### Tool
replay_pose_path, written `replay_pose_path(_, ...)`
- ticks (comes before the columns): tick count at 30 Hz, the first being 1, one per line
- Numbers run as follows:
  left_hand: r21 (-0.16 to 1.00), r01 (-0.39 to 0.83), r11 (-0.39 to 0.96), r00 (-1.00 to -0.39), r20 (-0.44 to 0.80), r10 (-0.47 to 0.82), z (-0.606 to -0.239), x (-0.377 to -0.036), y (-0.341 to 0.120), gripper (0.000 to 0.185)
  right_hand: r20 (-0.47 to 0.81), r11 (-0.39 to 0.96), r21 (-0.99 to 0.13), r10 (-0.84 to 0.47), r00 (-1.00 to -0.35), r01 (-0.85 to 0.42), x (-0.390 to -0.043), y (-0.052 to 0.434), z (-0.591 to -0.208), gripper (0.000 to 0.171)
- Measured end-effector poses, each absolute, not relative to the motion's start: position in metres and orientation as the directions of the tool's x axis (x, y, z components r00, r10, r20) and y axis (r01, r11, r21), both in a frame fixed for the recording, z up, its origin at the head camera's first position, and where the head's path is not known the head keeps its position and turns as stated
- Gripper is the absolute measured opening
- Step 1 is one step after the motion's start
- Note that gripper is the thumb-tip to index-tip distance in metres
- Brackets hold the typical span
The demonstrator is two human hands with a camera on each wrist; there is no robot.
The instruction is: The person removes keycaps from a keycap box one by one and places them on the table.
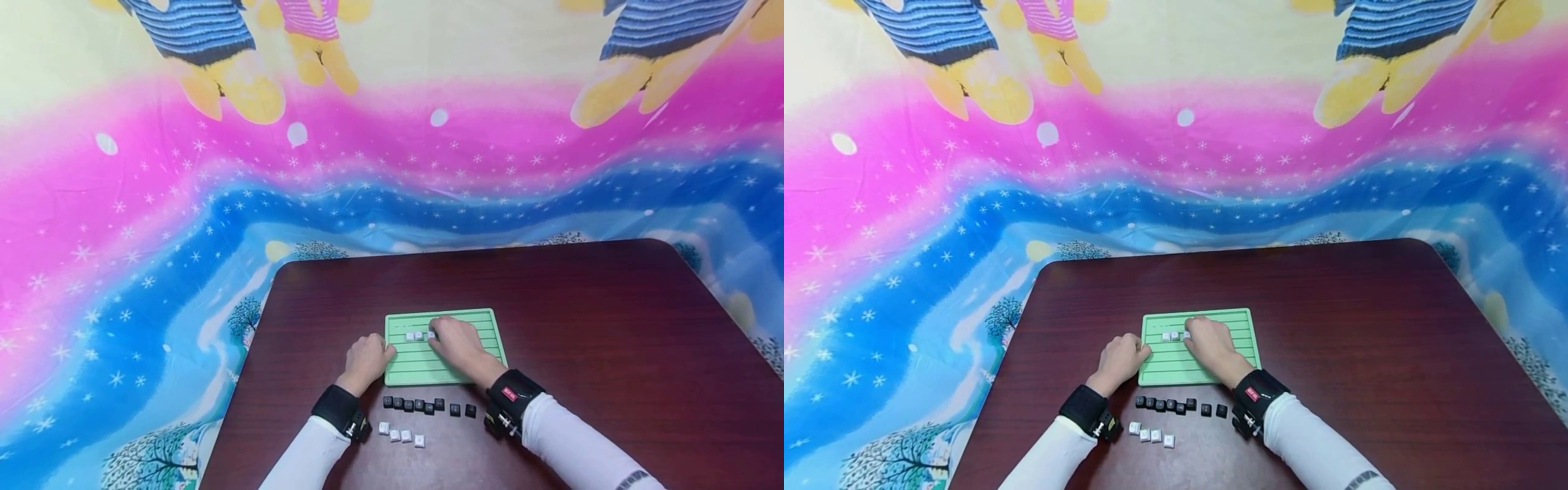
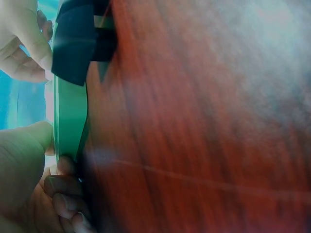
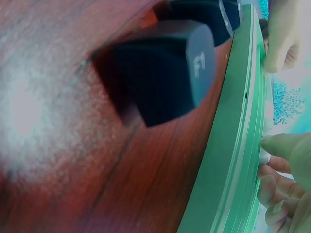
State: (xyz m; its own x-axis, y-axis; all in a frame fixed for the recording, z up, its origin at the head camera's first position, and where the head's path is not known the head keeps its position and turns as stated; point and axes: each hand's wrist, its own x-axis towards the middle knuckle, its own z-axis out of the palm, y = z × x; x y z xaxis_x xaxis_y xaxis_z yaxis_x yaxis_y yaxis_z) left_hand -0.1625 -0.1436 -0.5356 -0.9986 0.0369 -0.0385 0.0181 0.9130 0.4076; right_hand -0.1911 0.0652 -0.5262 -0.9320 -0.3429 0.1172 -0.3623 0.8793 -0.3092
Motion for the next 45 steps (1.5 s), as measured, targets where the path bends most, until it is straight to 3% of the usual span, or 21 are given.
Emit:
replay_pose_path(15, 0.405, 0.018, 0.914, -0.999, -0.028, 0.032, -0.537, -0.162, -0.144, 0.053, 0.1, 0.887, -0.297, -0.339, -0.935, -0.354, -0.19, 0.063, -0.524, 0.006)
replay_pose_path(45, 0.385, 0.012, 0.923, -0.999, -0.042, 0.031, -0.536, -0.164, -0.143, 0.051, 0.235, 0.816, -0.284, -0.45, -0.862, -0.503, -0.148, 0.073, -0.5, 0.008)
